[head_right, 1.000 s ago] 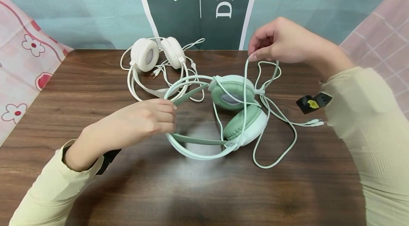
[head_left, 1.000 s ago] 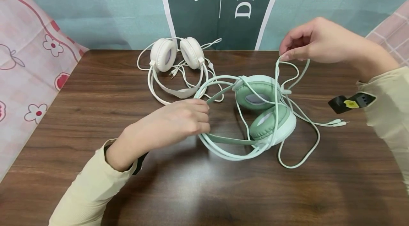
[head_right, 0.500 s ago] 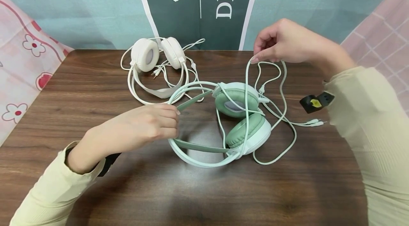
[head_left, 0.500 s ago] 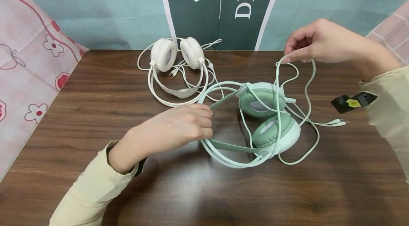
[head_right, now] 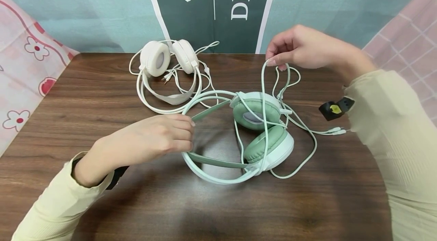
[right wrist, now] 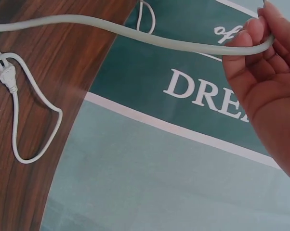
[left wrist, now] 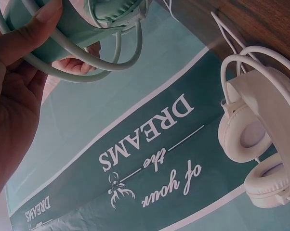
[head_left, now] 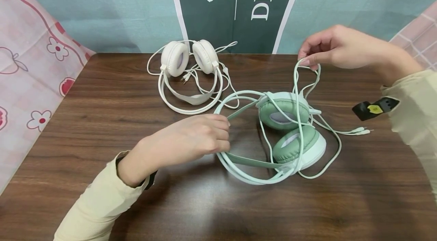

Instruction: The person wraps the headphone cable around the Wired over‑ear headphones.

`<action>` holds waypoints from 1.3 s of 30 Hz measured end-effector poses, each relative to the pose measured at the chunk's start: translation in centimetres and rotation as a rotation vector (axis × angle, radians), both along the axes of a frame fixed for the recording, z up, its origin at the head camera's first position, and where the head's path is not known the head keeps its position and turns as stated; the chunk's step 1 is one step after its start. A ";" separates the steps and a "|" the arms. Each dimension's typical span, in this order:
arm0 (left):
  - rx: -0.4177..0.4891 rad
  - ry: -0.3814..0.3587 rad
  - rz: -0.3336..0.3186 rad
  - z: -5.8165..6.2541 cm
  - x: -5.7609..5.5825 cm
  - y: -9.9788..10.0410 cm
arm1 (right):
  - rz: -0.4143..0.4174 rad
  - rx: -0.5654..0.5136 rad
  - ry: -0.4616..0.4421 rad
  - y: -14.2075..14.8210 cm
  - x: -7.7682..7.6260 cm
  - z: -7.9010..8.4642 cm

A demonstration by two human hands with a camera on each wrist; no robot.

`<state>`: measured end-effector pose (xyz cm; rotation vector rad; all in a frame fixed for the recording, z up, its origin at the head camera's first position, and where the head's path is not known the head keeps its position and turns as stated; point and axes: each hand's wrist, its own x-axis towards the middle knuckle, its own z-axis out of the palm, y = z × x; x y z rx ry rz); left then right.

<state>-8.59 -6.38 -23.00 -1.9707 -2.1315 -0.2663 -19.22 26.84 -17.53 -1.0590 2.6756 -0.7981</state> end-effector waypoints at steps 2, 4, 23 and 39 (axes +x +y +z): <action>-0.003 0.007 -0.006 0.0 0.1 0.1 | -0.018 -0.008 -0.001 0.0 0.0 -0.3; -0.004 0.010 -0.015 0.1 0.2 0.2 | -0.032 -0.012 -0.001 0.0 -0.1 -0.5; -0.002 0.007 -0.049 0.3 0.6 0.4 | 0.081 -0.017 -0.076 -1.7 -0.4 -2.5; 0.010 0.018 -0.055 0.1 0.9 0.2 | 0.161 0.047 -0.215 -2.5 -1.0 -4.3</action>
